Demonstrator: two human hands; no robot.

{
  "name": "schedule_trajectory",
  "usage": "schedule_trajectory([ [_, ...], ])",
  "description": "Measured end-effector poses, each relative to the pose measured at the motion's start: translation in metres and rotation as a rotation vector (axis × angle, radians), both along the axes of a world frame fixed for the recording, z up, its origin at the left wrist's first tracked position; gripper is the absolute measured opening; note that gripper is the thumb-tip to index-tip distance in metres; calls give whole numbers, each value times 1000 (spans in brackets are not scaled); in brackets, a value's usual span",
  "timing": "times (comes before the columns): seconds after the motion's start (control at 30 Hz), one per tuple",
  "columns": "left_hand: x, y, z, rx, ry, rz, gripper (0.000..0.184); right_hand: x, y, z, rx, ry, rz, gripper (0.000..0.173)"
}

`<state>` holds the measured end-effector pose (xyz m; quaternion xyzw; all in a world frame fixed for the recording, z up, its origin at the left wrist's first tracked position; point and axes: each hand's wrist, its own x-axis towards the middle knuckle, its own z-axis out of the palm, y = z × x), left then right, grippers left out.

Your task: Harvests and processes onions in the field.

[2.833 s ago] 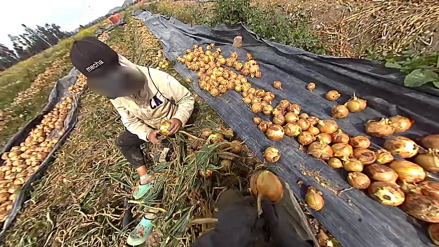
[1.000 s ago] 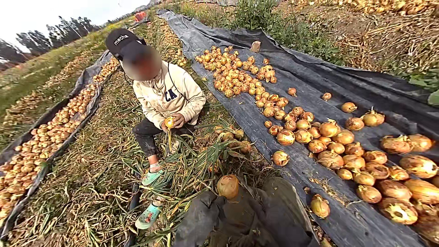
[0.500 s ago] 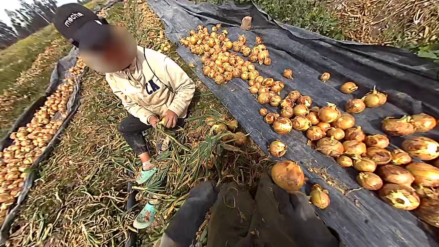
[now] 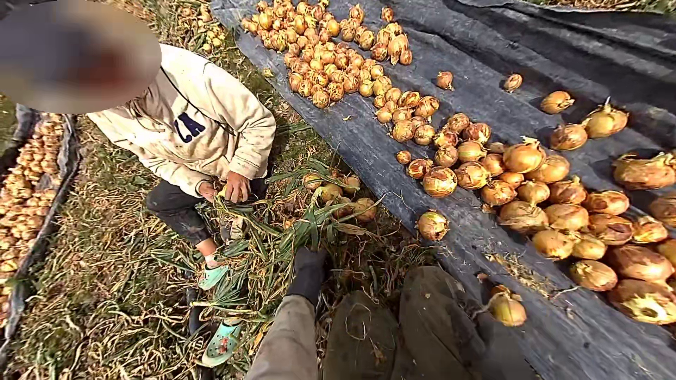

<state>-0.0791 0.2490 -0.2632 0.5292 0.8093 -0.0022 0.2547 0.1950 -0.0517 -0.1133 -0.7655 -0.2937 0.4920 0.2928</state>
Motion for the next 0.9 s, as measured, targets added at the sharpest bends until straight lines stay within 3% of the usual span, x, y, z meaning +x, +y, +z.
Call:
schedule_trajectory([
  [0.13, -27, -42, 42, 123, -159, -265, 104, -21, 19, -28, 149, -119, 147, 63],
  [0.27, -43, -110, 131, 145, -68, -680, 97, -48, 50, -15, 131, -11, 364, 59],
  [0.37, -52, -156, 182, 437, -97, -909, 96, -90, 63, -1, 191, 208, 383, 56],
  [0.43, -56, -176, 202, 564, -310, -881, 99, -122, 55, 11, 297, 394, 291, 55],
  [0.5, -54, -191, 206, 623, -723, -645, 108, -144, 43, 30, 375, 468, 204, 56],
  [0.6, -48, -216, 214, 631, -1029, -308, 108, -142, 23, 41, 499, 321, 330, 53],
  [0.67, -54, -225, 225, 631, -1042, -324, 106, -129, 11, 45, 645, 189, 332, 49],
  [0.77, -57, -237, 249, 604, -973, -459, 110, -121, 8, 53, 651, 102, 307, 61],
  [0.83, -43, -245, 275, 561, -811, -572, 109, -127, 8, 65, 665, 153, 321, 70],
  [0.9, -42, -251, 288, 463, -612, -698, 109, -139, 6, 66, 770, 249, 257, 67],
])
